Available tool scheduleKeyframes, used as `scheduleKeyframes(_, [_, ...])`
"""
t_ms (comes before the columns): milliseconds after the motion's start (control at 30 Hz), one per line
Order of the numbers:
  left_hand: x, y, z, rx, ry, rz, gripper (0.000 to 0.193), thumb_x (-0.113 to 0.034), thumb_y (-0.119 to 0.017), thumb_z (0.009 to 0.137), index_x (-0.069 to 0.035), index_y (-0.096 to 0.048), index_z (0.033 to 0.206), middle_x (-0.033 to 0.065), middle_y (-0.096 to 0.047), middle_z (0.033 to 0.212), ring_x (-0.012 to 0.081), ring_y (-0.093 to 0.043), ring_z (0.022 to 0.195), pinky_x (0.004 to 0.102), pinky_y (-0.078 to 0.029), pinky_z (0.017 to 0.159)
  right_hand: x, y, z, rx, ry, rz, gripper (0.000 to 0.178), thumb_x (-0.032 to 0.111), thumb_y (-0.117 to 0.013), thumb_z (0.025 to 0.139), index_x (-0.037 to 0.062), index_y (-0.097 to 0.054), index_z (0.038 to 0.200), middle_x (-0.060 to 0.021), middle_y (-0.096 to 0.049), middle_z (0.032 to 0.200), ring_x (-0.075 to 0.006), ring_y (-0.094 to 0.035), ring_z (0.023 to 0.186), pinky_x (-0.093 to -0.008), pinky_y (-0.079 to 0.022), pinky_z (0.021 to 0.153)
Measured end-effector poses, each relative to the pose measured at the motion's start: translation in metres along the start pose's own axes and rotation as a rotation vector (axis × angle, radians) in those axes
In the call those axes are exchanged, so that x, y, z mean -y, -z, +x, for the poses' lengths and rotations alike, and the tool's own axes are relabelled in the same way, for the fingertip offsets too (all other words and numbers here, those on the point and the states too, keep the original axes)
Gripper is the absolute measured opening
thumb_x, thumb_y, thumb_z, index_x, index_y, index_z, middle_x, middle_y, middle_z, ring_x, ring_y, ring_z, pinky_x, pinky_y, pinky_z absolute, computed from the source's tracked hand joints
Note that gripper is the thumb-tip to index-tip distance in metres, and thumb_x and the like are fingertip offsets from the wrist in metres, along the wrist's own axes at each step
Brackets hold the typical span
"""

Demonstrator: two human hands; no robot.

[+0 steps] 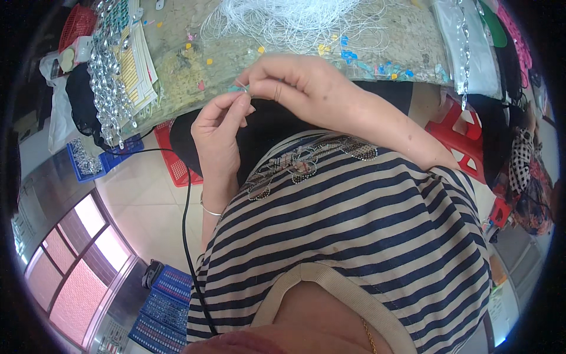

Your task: Assembling small decorative components by threading them onto a cord using a small tool.

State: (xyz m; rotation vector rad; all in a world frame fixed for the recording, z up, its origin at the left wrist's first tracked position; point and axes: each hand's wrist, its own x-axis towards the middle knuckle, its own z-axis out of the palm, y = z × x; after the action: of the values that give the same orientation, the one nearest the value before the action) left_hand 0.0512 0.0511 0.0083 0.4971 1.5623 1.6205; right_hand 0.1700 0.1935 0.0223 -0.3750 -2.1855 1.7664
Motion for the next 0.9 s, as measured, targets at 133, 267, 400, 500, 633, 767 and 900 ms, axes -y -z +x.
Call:
scheduleKeyframes(133, [0.003,0.002,0.0,0.002,-0.002,-0.048,0.014,-0.004,-0.063,0.085,0.003,-0.066,0.097,0.006,-0.065,0.081,0.0071,-0.055,0.069,0.0187,-0.041,0.062,0.001,-0.003,0.002,0.009,0.28,-0.398,0.003,0.006,-0.058,0.086,0.0033,-0.057,0.087,-0.0114,-0.062,0.107,-0.0249,-0.059,0.091,-0.0338,-0.045,0.08])
scheduleKeyframes(267, [0.008,0.004,0.002,0.016,0.038,-0.173,0.014,-0.01,-0.064,0.087,0.001,-0.067,0.095,0.0025,-0.065,0.08,0.0038,-0.054,0.07,0.0173,-0.038,0.058,-0.001,-0.01,0.001,0.006,0.331,-0.47,0.008,0.005,-0.062,0.082,0.0044,-0.057,0.088,-0.0092,-0.061,0.106,-0.0256,-0.058,0.09,-0.0346,-0.044,0.081])
scheduleKeyframes(400, [0.011,0.005,0.002,0.035,0.046,-0.195,0.013,-0.01,-0.065,0.087,0.001,-0.067,0.093,0.0019,-0.064,0.078,0.0033,-0.053,0.069,0.0166,-0.036,0.058,-0.003,-0.015,0.0,0.012,0.353,-0.535,0.013,0.005,-0.065,0.079,0.0053,-0.058,0.089,-0.0087,-0.059,0.106,-0.0254,-0.057,0.092,-0.0348,-0.044,0.081])
scheduleKeyframes(500, [0.008,0.004,0.0,-0.008,0.061,-0.15,0.013,-0.011,-0.065,0.086,0.0,-0.067,0.092,0.001,-0.064,0.078,0.0029,-0.053,0.069,0.0165,-0.035,0.057,-0.003,-0.013,0.0,0.013,0.352,-0.488,0.011,0.006,-0.063,0.081,0.0052,-0.058,0.09,-0.0096,-0.057,0.108,-0.0254,-0.056,0.091,-0.0337,-0.044,0.08])
scheduleKeyframes(633, [0.006,0.002,0.0,-0.026,0.022,-0.125,0.013,-0.011,-0.066,0.086,0.0,-0.067,0.092,0.0001,-0.063,0.077,0.0023,-0.051,0.067,0.0165,-0.035,0.056,-0.009,-0.011,-0.002,-0.06,0.285,-0.436,0.006,0.008,-0.059,0.086,0.0048,-0.057,0.09,-0.0084,-0.055,0.106,-0.0211,-0.055,0.09,-0.0311,-0.044,0.078])
scheduleKeyframes(767, [0.005,0.002,-0.002,0.002,-0.02,-0.006,0.012,-0.009,-0.064,0.086,0.001,-0.066,0.092,0.0029,-0.063,0.077,0.0047,-0.046,0.063,0.0179,-0.034,0.058,-0.024,-0.009,0.001,-0.043,0.11,-0.216,0.008,0.012,-0.053,0.093,0.0045,-0.056,0.09,-0.0051,-0.052,0.098,-0.0122,-0.053,0.086,-0.0247,-0.044,0.068])
scheduleKeyframes(900, [0.01,0.003,-0.003,0.048,-0.013,-0.022,0.011,-0.01,-0.064,0.086,0.0,-0.066,0.089,0.0038,-0.064,0.079,0.0048,-0.048,0.064,0.0175,-0.034,0.058,-0.016,-0.01,0.005,0.037,-0.132,-0.024,0.012,0.015,-0.05,0.095,0.0055,-0.056,0.091,-0.0019,-0.051,0.096,-0.0061,-0.051,0.078,-0.0169,-0.042,0.047])
